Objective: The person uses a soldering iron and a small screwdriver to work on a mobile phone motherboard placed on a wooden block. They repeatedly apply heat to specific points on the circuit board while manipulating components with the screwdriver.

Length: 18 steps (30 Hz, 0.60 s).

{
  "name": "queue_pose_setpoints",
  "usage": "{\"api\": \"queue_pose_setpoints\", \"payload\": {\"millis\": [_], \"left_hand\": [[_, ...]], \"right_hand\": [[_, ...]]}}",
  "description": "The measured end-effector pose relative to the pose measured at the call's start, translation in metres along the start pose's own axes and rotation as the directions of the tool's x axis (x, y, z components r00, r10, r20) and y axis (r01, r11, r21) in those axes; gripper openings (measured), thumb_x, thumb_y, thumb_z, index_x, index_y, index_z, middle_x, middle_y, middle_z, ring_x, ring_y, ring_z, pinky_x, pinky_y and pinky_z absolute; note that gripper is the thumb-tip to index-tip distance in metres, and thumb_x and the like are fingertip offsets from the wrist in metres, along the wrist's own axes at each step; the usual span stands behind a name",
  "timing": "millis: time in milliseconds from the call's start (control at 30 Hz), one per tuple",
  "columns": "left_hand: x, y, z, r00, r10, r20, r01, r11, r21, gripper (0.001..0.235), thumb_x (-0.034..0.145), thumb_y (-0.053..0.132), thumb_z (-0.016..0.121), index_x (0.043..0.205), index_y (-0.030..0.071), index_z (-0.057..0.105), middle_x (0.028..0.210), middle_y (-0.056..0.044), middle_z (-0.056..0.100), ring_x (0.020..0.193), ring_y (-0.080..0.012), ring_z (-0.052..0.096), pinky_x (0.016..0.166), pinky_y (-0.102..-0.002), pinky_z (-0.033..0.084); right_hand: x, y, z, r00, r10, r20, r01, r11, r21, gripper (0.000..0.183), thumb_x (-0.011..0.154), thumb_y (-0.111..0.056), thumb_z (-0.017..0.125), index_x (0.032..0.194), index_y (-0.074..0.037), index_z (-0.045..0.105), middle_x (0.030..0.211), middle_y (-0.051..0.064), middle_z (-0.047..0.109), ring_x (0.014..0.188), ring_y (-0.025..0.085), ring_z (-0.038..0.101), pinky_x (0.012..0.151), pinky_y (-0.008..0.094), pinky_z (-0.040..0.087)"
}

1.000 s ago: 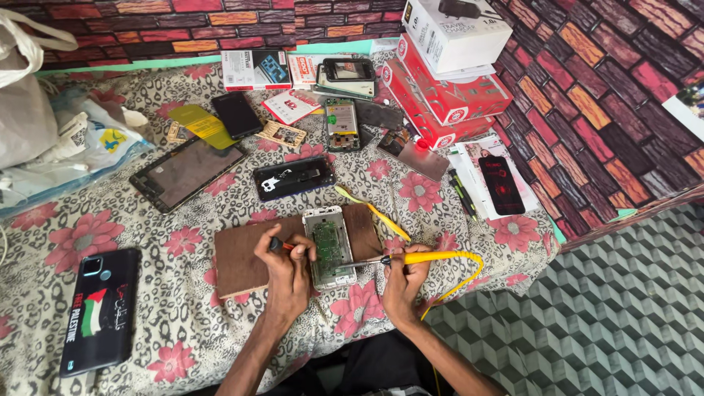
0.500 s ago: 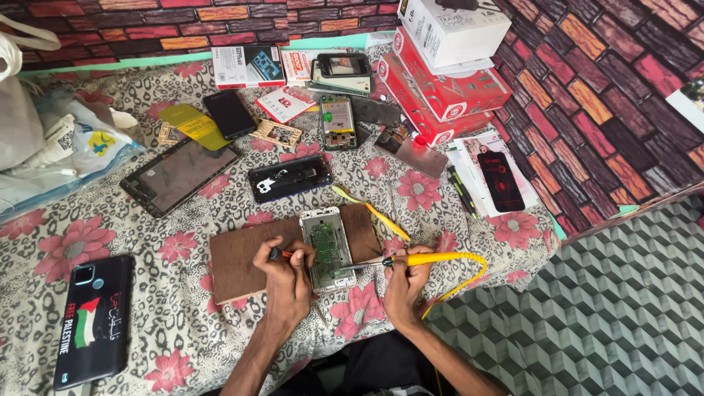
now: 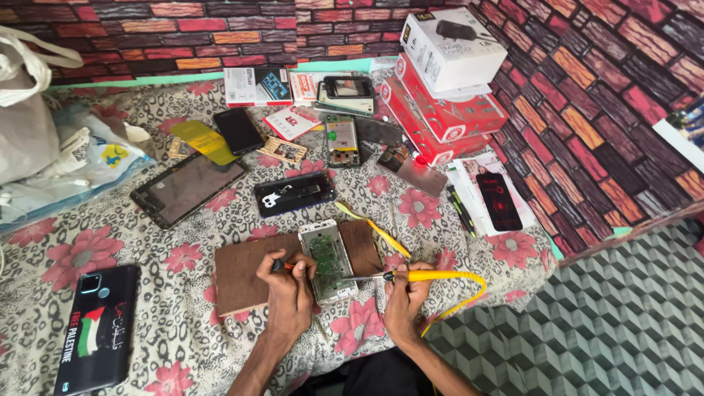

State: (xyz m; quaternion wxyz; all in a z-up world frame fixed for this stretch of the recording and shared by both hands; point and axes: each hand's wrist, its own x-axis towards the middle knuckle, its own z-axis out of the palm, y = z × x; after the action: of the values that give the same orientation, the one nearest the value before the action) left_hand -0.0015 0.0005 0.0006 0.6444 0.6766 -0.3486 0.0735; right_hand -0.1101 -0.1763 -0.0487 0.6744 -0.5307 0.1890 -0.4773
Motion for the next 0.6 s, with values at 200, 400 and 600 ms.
{"api": "queue_pose_setpoints", "payload": {"millis": [200, 400, 600], "left_hand": [[0.0027, 0.0014, -0.0007, 0.999, -0.043, 0.001, 0.043, 0.999, 0.006, 0.023, 0.109, 0.009, 0.034, 0.119, 0.004, 0.014, 0.081, -0.008, 0.06, 0.049, -0.0128, 0.049, 0.058, -0.03, 0.046], [0.0032, -0.0002, -0.0012, 0.997, 0.071, -0.018, -0.07, 0.995, 0.069, 0.02, 0.112, 0.009, 0.033, 0.117, 0.006, 0.014, 0.081, -0.008, 0.058, 0.053, -0.0137, 0.049, 0.07, -0.033, 0.046], [0.0049, 0.0001, -0.0025, 0.999, -0.032, 0.025, 0.03, 0.998, 0.05, 0.018, 0.11, 0.008, 0.032, 0.113, 0.006, 0.014, 0.079, -0.007, 0.058, 0.05, -0.0138, 0.049, 0.067, -0.031, 0.048]], "right_hand": [[-0.0004, -0.0061, 0.0039, 1.0, -0.022, 0.001, 0.022, 0.999, 0.03, 0.015, 0.104, -0.007, 0.052, 0.106, -0.009, 0.037, 0.071, 0.003, 0.045, 0.053, 0.008, 0.043, 0.047, 0.023, 0.039], [0.0004, -0.0065, 0.005, 1.0, 0.007, 0.017, -0.007, 1.0, -0.017, 0.015, 0.104, -0.008, 0.052, 0.107, -0.008, 0.037, 0.071, 0.004, 0.045, 0.055, 0.009, 0.045, 0.049, 0.024, 0.04], [0.0002, -0.0072, 0.0048, 0.999, -0.046, 0.014, 0.046, 0.999, -0.01, 0.014, 0.106, -0.011, 0.05, 0.105, -0.007, 0.037, 0.07, 0.003, 0.044, 0.054, 0.008, 0.044, 0.05, 0.024, 0.043]]}}
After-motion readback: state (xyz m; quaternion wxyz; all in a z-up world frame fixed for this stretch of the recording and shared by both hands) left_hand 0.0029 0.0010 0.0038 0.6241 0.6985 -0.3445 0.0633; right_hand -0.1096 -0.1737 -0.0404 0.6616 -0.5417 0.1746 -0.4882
